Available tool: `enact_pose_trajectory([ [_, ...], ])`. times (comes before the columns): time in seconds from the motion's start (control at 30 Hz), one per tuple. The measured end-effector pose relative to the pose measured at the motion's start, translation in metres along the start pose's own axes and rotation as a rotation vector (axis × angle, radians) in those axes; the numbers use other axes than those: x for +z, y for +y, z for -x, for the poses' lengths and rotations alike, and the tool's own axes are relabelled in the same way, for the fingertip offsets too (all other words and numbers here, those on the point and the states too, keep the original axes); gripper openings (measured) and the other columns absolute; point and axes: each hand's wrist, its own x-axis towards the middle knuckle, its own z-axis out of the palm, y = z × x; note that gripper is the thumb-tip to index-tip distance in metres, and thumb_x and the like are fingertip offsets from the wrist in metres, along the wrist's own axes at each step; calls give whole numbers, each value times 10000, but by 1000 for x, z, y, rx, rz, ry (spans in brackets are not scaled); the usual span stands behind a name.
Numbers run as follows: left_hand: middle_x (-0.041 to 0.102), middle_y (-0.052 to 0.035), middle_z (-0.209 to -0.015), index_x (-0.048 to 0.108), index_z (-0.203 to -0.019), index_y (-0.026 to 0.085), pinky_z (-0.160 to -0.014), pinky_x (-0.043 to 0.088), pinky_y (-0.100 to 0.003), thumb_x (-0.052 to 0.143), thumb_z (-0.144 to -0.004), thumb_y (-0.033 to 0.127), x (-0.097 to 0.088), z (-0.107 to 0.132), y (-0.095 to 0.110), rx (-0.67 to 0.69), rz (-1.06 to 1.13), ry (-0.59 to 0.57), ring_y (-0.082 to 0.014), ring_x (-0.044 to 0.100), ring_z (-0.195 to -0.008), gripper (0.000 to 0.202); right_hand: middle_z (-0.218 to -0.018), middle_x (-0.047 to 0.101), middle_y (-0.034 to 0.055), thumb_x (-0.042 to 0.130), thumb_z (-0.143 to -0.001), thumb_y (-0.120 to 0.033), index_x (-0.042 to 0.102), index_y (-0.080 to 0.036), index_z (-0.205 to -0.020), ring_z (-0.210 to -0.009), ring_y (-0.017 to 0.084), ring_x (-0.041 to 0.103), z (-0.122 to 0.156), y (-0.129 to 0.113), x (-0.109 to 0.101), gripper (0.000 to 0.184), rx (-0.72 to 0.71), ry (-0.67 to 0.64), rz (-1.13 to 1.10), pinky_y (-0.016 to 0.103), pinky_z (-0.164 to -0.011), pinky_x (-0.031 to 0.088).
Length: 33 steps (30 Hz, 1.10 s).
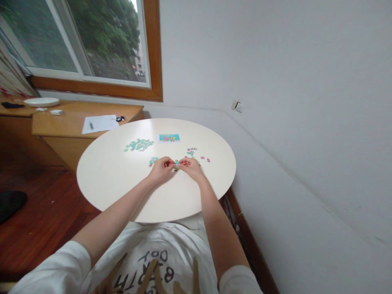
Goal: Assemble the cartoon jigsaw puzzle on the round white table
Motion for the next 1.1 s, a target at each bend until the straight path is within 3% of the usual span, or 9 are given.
enact_pose_trajectory([
  [1.1, 533, 24, -580, 583, -634, 145, -544, 332, -221, 580, -691, 145, 2, -1, -4, -7, 9, -12, -88, 441, -543, 57, -621, 599, -23, 751, -509, -306, 620, -161, -700, -579, 98, 527, -2, 2, 0, 274, -6, 9, -12, 249, -588, 399],
])
